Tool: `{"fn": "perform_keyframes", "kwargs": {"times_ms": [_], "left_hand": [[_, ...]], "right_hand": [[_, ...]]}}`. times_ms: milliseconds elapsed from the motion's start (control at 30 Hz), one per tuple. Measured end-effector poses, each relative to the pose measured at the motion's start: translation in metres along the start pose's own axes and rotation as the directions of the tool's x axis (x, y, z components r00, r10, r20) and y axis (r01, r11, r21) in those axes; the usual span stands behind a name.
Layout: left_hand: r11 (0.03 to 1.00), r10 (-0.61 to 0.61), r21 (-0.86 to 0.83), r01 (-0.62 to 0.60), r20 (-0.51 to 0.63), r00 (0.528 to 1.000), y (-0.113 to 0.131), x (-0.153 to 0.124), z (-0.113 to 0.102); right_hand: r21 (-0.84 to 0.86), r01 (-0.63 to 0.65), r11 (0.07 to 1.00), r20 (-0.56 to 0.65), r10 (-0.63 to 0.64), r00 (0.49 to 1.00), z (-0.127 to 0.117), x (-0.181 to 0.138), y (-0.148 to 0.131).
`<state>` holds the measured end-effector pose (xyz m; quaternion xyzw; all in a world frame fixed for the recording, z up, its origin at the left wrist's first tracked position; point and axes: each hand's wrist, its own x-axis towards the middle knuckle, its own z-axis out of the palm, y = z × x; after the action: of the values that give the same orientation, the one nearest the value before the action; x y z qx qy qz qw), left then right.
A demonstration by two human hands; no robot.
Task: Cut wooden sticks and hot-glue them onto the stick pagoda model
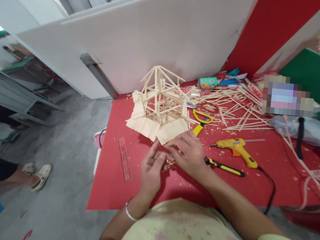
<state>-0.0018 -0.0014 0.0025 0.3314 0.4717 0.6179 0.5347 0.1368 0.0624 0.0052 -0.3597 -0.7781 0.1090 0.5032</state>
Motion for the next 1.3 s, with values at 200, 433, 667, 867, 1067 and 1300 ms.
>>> {"fn": "perform_keyframes", "kwargs": {"times_ms": [200, 433, 667, 867, 1067, 1300], "left_hand": [[1.000, -0.002, 0.000, 0.002, 0.003, 1.000, 0.0000, -0.0005, -0.0009], [1.000, 0.004, -0.012, -0.003, 0.008, 1.000, -0.0015, -0.0001, -0.0017], [1.000, 0.003, -0.005, -0.003, 0.003, 1.000, -0.0006, -0.0004, -0.0017], [1.000, -0.005, 0.010, 0.005, -0.027, 1.000, 0.0004, -0.0007, -0.0018], [1.000, -0.002, 0.006, 0.002, -0.003, 1.000, -0.0006, -0.0011, -0.0026], [1.000, 0.012, 0.008, -0.012, 0.018, 1.000, -0.0009, -0.0011, -0.0026]], "right_hand": [[0.005, -0.001, 1.000, -0.010, 0.001, 1.000, 0.0009, -0.0003, 0.0003], [0.020, -0.004, 1.000, -0.023, 0.005, 1.000, 0.0014, 0.0014, -0.0008], [0.033, -0.035, 0.999, -0.012, 0.035, 0.999, 0.0023, 0.0023, -0.0014], [0.046, -0.061, 0.997, -0.001, 0.061, 0.998, 0.0038, 0.0020, 0.0002], [0.051, -0.069, 0.996, 0.004, 0.069, 0.998, 0.0051, 0.0004, 0.0010], [0.066, -0.049, 0.997, -0.009, 0.050, 0.999, 0.0041, 0.0011, 0.0036]]}}
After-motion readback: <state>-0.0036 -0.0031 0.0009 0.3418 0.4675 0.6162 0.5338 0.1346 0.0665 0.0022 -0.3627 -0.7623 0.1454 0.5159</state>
